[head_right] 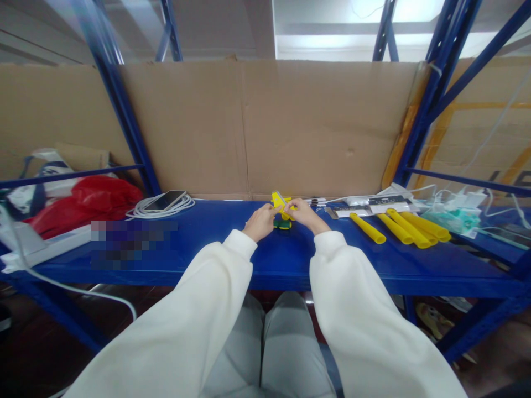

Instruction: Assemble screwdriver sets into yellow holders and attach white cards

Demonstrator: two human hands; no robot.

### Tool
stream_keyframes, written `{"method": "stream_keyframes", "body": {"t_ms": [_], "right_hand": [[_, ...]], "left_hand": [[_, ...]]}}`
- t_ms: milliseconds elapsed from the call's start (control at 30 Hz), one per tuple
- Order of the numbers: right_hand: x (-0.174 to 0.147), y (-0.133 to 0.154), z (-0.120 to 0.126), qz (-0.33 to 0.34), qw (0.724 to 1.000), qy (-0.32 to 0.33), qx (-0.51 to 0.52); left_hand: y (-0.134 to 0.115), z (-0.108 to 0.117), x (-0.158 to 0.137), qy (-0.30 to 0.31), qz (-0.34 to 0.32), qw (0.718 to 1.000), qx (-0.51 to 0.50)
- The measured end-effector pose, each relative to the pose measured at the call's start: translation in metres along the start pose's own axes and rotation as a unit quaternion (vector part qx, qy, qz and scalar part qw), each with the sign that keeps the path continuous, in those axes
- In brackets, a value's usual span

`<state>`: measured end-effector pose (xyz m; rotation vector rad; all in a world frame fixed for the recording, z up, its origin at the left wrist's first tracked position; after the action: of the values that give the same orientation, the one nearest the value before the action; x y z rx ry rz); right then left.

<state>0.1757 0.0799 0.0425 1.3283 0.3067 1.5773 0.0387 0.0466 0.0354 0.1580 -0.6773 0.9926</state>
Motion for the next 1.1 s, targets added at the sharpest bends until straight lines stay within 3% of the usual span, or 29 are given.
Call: {"method": "stream_keyframes", "body": {"t_ms": [233, 533, 800, 1000, 1100], "right_hand": [[0.0, -0.008, -0.005, -0.047, 0.999, 0.004, 0.022], [0.0, -0.009, -0.008, 0.005, 0.999, 0.007, 0.054], [-0.002, -0.017, -0.008, -0.109, 0.991, 0.003, 0.078], [-0.004, -0.015, -0.003, -0.129, 0.986, 0.023, 0.099], [-0.003, -0.014, 0.001, -0.14, 0.982, 0.003, 0.123]], "left_hand": [[0.0, -0.001, 0.0, -0.001, -0.003, 1.0, 0.018], [0.0, -0.001, 0.0, -0.003, -0.02, 0.998, 0.066], [-0.002, 0.0, -0.001, 0.0, -0.03, 0.997, 0.067], [-0.003, -0.001, -0.002, 0.004, -0.042, 0.998, 0.053], [-0.004, 0.0, -0.001, 0.001, -0.041, 0.998, 0.048]]}}
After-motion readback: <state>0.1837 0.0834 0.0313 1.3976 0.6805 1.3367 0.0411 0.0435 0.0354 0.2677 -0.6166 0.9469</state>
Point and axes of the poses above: each hand's wrist, its own x-axis towards the middle knuckle, its own z-axis out of the back of the hand, y = z × x, the point moved 7 cm from there along x, towards the middle knuckle, and after that the axes turned 10 degrees about -y, right-handed, at the moved point
